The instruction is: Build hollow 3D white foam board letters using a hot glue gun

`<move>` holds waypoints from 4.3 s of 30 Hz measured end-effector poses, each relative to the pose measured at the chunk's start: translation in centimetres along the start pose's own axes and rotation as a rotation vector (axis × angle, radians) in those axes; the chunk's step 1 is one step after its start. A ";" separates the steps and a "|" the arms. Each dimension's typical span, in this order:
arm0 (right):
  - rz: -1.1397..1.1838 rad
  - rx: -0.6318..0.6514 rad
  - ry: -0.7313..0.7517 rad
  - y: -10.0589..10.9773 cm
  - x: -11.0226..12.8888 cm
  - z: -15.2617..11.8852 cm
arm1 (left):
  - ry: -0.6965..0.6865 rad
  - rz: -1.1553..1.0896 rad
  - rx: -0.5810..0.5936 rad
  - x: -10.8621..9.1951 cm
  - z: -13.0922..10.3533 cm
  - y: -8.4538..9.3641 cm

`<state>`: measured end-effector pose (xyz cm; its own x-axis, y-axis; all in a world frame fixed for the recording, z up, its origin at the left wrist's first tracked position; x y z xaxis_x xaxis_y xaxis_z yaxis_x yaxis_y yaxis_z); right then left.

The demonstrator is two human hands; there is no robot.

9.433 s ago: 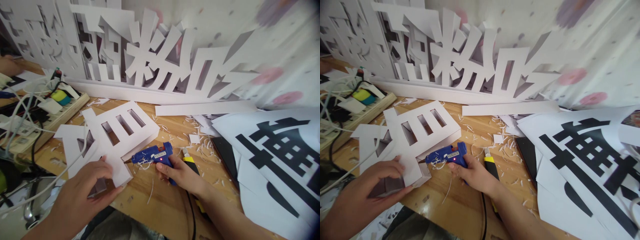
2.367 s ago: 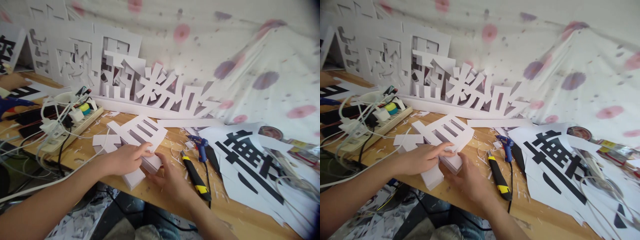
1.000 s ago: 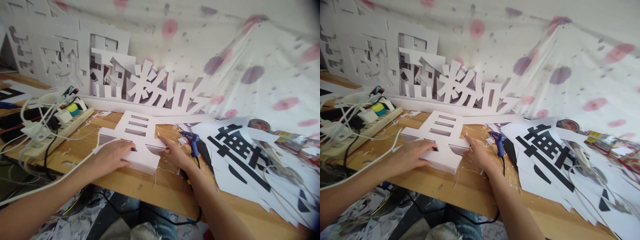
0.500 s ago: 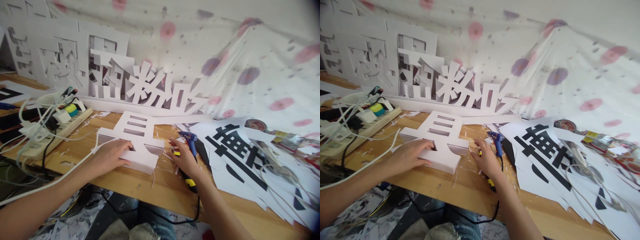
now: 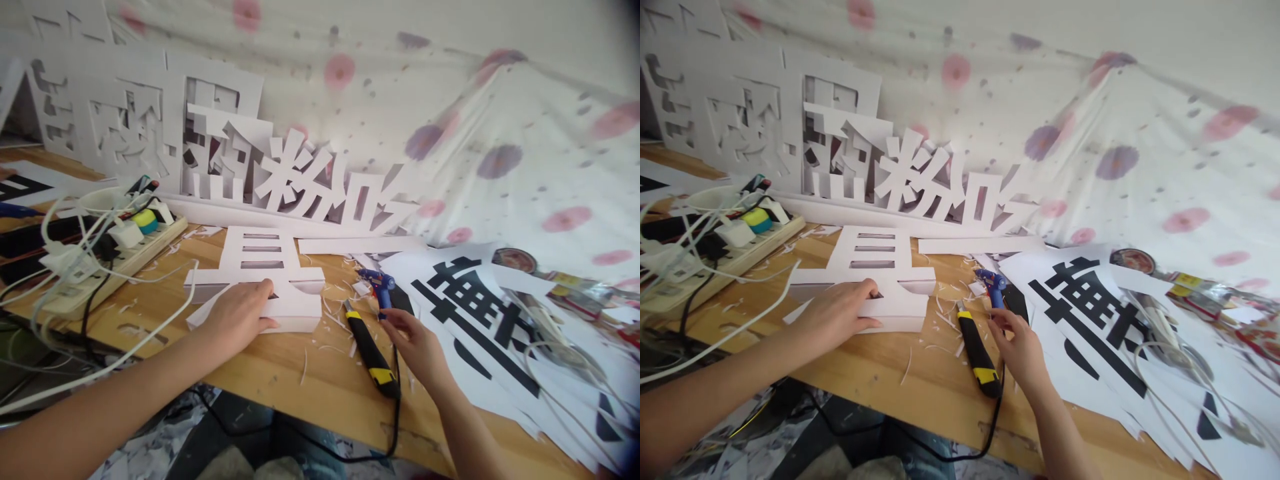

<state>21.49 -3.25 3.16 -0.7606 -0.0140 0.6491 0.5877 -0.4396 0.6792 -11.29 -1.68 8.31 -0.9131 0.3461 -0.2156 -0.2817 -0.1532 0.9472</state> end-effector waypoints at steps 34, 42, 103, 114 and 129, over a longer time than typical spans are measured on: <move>-0.094 -0.124 -0.061 -4.5 -1.9 5.9 | -0.370 -0.118 0.160 2.1 6.9 -3.3; -0.116 -0.108 -0.208 -5.3 -2.0 6.1 | -0.356 -0.180 0.185 2.0 7.0 -3.2; 0.355 0.209 0.162 -8.9 11.5 -9.7 | 0.044 -0.567 -0.611 6.0 -7.7 -5.4; 0.358 0.210 0.150 -8.9 11.4 -9.6 | 0.050 -0.580 -0.624 6.0 -7.8 -5.5; 0.371 0.189 0.125 -9.2 10.8 -9.7 | 0.066 -0.607 -0.622 6.0 -7.7 -5.5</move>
<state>5.24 -8.08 0.63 -0.5095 -0.2540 0.8221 0.8586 -0.2128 0.4664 -17.45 -5.91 -0.05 -0.5630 0.4803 -0.6726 -0.8173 -0.4443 0.3668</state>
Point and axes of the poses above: each hand's wrist, its own z-axis towards the middle knuckle, its own y-axis out of the back of the hand, x = y × z, the point moved 1 cm from there along z, towards the middle knuckle, and after that the axes turned 11 degrees about -x, right-handed, at the moved point
